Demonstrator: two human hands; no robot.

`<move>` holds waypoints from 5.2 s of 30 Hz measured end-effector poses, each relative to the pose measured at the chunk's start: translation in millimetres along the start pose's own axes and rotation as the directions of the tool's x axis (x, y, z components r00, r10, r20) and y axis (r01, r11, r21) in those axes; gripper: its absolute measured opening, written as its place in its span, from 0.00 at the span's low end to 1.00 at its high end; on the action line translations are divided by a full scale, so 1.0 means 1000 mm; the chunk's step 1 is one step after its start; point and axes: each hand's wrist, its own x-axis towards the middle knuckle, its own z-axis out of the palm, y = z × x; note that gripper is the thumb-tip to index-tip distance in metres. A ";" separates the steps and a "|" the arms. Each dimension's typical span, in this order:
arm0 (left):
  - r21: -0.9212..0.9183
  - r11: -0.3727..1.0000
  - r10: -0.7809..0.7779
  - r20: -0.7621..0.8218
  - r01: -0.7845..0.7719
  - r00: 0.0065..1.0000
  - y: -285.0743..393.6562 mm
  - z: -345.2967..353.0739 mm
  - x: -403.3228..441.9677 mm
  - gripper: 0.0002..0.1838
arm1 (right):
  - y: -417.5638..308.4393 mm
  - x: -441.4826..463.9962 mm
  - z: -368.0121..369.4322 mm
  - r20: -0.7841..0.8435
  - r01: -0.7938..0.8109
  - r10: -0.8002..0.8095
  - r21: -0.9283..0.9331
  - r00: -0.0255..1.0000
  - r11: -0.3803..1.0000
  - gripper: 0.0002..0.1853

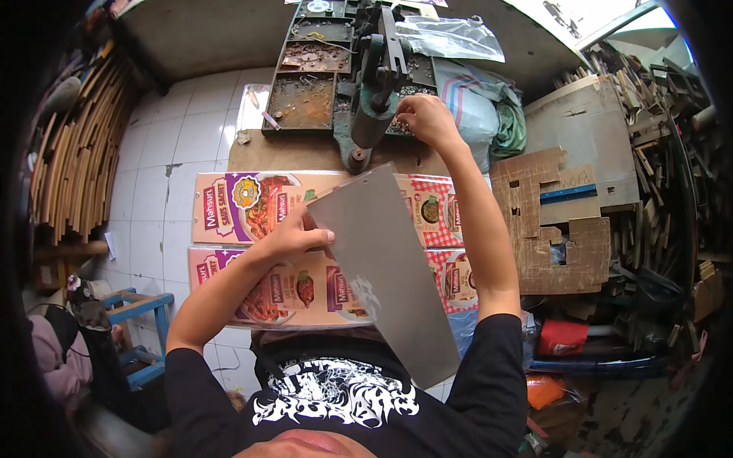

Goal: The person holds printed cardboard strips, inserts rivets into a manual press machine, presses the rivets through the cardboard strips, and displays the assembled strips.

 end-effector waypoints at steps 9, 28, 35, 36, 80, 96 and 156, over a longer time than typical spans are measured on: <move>0.002 1.000 -0.001 0.002 0.001 1.000 0.004 0.003 0.000 0.25 | -0.005 -0.023 0.011 -0.136 0.111 -0.054 0.458 0.989 0.882 0.09; 0.018 0.999 0.048 -0.012 -0.048 0.999 0.002 0.004 0.002 0.24 | -0.045 -0.058 0.022 -0.157 0.267 -0.216 0.512 0.964 0.817 0.09; 0.030 0.999 0.044 -0.031 -0.043 0.999 0.004 0.003 0.001 0.23 | -0.032 -0.136 0.002 0.275 -0.315 0.159 0.885 0.948 0.343 0.17; 0.048 0.999 0.026 -0.026 -0.025 0.999 0.000 0.001 0.001 0.23 | -0.026 -0.174 0.000 0.298 -0.327 0.136 0.847 0.945 0.419 0.20; -0.242 0.970 -0.022 -0.240 -0.037 0.971 0.008 0.010 0.043 0.17 | -0.036 -0.208 0.004 0.122 -0.321 0.340 0.711 0.932 0.625 0.34; -0.224 0.974 -0.026 -0.238 -0.029 0.971 0.012 0.011 0.042 0.19 | -0.038 -0.209 0.004 0.154 -0.357 0.368 0.729 0.917 0.585 0.32; -0.209 0.978 -0.077 -0.303 0.013 0.950 0.009 0.012 0.043 0.15 | -0.033 -0.206 0.006 0.034 -0.255 0.292 0.591 0.956 0.765 0.32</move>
